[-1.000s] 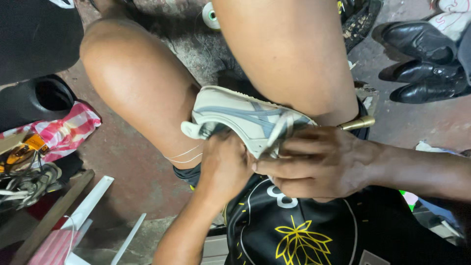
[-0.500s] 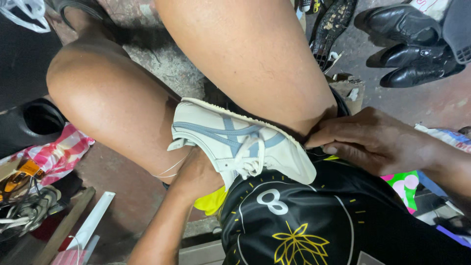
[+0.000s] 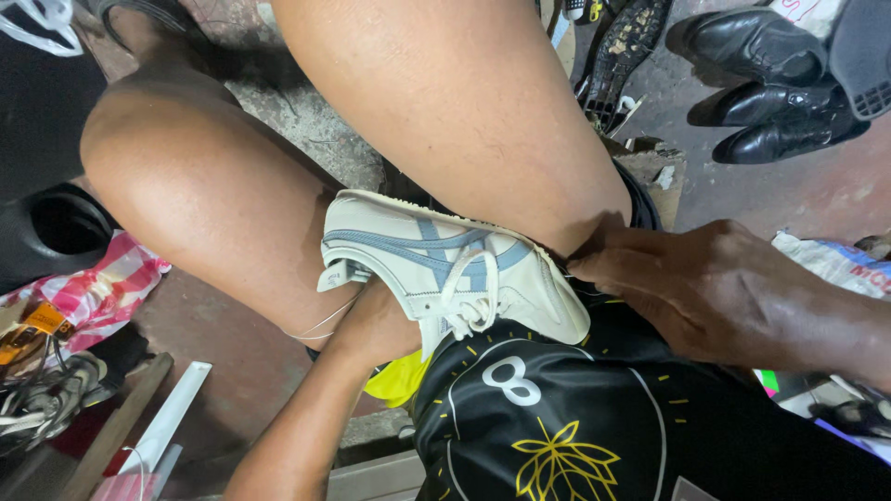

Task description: The person stitches a white sneaker using a needle and thread, pulling the thread through the sole and upper by hand while holding the shoe against their lap.

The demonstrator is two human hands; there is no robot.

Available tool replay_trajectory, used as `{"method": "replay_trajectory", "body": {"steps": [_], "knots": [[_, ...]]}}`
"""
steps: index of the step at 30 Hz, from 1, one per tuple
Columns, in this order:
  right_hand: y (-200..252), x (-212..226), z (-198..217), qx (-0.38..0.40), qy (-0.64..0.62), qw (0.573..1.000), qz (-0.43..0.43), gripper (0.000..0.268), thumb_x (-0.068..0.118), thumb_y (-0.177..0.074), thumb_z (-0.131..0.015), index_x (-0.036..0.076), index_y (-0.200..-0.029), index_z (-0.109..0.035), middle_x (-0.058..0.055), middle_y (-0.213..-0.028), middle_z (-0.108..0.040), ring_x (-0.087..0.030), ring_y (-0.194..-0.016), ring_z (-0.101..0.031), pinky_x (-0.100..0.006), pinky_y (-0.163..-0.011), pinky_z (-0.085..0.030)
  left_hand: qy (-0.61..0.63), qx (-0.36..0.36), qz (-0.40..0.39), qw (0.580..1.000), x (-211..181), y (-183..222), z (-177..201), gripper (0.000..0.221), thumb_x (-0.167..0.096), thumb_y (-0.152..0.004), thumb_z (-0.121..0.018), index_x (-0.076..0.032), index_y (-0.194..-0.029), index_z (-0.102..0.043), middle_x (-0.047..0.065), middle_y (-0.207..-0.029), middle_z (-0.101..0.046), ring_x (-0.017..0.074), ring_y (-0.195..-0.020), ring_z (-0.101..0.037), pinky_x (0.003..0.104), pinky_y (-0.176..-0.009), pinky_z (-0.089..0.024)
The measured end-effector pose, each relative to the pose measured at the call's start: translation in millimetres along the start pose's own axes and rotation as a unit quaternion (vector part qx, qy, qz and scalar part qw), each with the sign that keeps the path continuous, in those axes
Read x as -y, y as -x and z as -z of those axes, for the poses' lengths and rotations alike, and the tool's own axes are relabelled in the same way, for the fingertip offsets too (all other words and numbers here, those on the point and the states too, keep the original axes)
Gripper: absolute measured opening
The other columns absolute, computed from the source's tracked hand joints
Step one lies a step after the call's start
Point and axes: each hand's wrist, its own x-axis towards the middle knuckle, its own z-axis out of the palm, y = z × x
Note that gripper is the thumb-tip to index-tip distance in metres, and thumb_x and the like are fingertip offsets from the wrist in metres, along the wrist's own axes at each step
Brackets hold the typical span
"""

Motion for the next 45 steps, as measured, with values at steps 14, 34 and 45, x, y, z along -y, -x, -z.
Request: {"method": "replay_trajectory", "body": {"steps": [14,34,45], "knots": [[-9,-29,-20,-0.021,-0.158,0.984,0.083,0.037,0.009,-0.088,-0.069,0.011,-0.125,-0.068,-0.01,-0.099,-0.08,-0.02,-0.081,-0.08,-0.032,-0.069,-0.062,0.123,0.008,0.018,0.992,14,11,-3,0.052,-0.027,-0.085,-0.07,-0.002,-0.129,-0.062,0.023,-0.132,-0.064,0.0419,-0.125,-0.057,0.048,-0.107,-0.041],[0,-10,-36,-0.173,-0.017,0.977,0.126,0.049,-0.002,-0.081,-0.064,0.003,-0.129,-0.058,-0.021,-0.106,-0.072,-0.026,-0.058,-0.073,-0.032,-0.042,-0.059,0.0,0.043,0.036,0.998,-14,15,8,0.042,-0.023,-0.086,-0.064,-0.005,-0.124,-0.066,0.019,-0.122,-0.068,0.0397,-0.114,-0.061,0.051,-0.099,-0.043],[-19,-24,-17,-0.038,-0.201,0.973,0.104,0.029,0.004,-0.089,-0.064,0.005,-0.118,-0.068,-0.01,-0.103,-0.077,-0.021,-0.085,-0.078,-0.036,-0.066,-0.062,0.187,0.001,0.141,0.972,4,32,-8,0.045,-0.021,-0.083,-0.072,-0.005,-0.125,-0.065,0.017,-0.126,-0.068,0.0354,-0.12,-0.062,0.044,-0.102,-0.046]]}}
